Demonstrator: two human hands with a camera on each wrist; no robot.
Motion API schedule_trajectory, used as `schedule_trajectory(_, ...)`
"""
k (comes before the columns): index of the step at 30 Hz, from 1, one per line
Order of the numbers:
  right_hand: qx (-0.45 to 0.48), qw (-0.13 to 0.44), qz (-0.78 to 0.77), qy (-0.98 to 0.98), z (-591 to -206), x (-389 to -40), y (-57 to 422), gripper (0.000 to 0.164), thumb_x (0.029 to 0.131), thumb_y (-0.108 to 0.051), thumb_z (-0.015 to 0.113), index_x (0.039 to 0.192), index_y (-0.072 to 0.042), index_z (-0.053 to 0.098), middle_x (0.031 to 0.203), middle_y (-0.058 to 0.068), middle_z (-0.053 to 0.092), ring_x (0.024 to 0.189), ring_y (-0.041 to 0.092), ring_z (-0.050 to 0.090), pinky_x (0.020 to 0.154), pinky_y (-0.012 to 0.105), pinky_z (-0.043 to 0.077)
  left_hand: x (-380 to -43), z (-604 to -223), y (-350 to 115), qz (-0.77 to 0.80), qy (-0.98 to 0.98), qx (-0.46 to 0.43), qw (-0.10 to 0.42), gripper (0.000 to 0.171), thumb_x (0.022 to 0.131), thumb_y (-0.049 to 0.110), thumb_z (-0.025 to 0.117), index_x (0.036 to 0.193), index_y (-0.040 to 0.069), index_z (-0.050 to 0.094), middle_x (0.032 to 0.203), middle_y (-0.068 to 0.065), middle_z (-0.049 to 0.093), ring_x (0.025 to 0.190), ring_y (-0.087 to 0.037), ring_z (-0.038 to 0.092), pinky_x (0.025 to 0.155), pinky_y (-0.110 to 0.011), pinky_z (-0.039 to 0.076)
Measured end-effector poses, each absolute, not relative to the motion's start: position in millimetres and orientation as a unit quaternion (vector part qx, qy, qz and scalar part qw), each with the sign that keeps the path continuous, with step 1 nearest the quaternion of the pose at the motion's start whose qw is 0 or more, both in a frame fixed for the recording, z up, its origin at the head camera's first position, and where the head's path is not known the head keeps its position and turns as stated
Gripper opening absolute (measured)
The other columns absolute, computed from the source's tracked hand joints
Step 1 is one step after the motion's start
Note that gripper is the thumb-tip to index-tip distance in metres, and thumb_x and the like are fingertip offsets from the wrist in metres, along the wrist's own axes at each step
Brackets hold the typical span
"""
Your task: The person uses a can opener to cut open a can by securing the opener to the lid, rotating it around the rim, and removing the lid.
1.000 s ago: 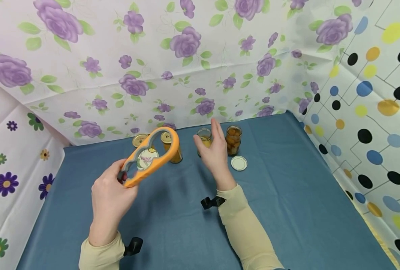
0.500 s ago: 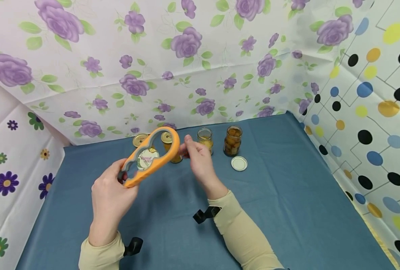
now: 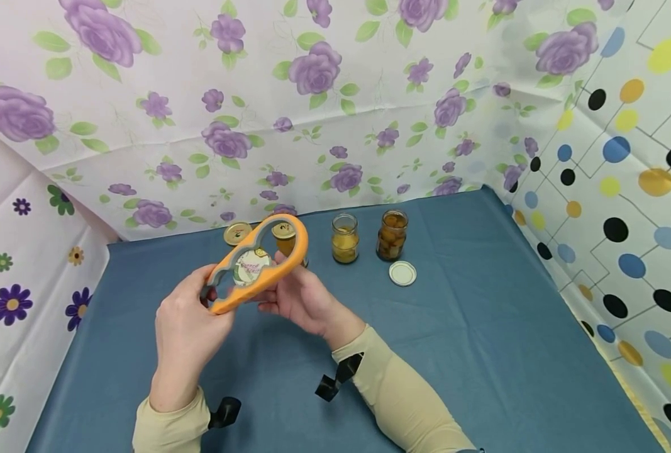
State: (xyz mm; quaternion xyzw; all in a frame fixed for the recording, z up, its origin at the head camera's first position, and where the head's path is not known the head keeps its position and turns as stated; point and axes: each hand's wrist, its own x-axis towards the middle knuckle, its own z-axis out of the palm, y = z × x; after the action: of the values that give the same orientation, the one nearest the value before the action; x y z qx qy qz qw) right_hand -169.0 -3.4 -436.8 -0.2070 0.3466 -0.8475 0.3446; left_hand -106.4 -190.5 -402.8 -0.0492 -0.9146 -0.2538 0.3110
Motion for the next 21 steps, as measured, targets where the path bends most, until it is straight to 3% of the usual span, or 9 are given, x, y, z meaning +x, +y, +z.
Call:
schedule_trajectory(9,-0.205,0.38,-0.84,0.328,-437.2,-170.5,-0.5,0.053,0.099,-0.053,0.05,0.129,-0.009,0.047,0.11,0.004,0.062,0.094,0.018,0.056,0.081,0.029,0.05,-106.4,-401.5,-190.9,-0.239,-0.92,-0.052,0.306,0.033,0.081,0.024,0.072,0.111,0.009,0.068,0.076,-0.001,0.057,0.061,-0.016,0.05,0.046,-0.04,0.045)
schedule_trajectory(15,-0.18,0.411,-0.843,0.296,-436.6,-170.6,0.8,0.064,0.091,-0.056,0.062,0.131,-0.009,0.046,0.11,0.005,0.061,0.09,0.018,0.057,0.082,0.029,0.052,-105.8,-402.1,-190.5,-0.232,-0.92,-0.067,0.307,0.035,0.083,0.03,0.072,0.111,0.01,0.067,0.075,0.001,0.056,0.061,-0.015,0.048,0.044,-0.038,0.043)
schedule_trajectory(21,-0.177,0.426,-0.85,0.254,-438.2,-171.5,1.7,0.054,0.098,-0.05,0.054,0.133,-0.01,0.045,0.113,0.006,0.061,0.092,0.018,0.059,0.082,0.03,0.052,-106.0,-402.9,-190.2,-0.233,-0.92,-0.079,0.307,0.034,0.086,0.031,0.07,0.113,0.011,0.067,0.078,0.001,0.057,0.064,-0.014,0.05,0.045,-0.039,0.044)
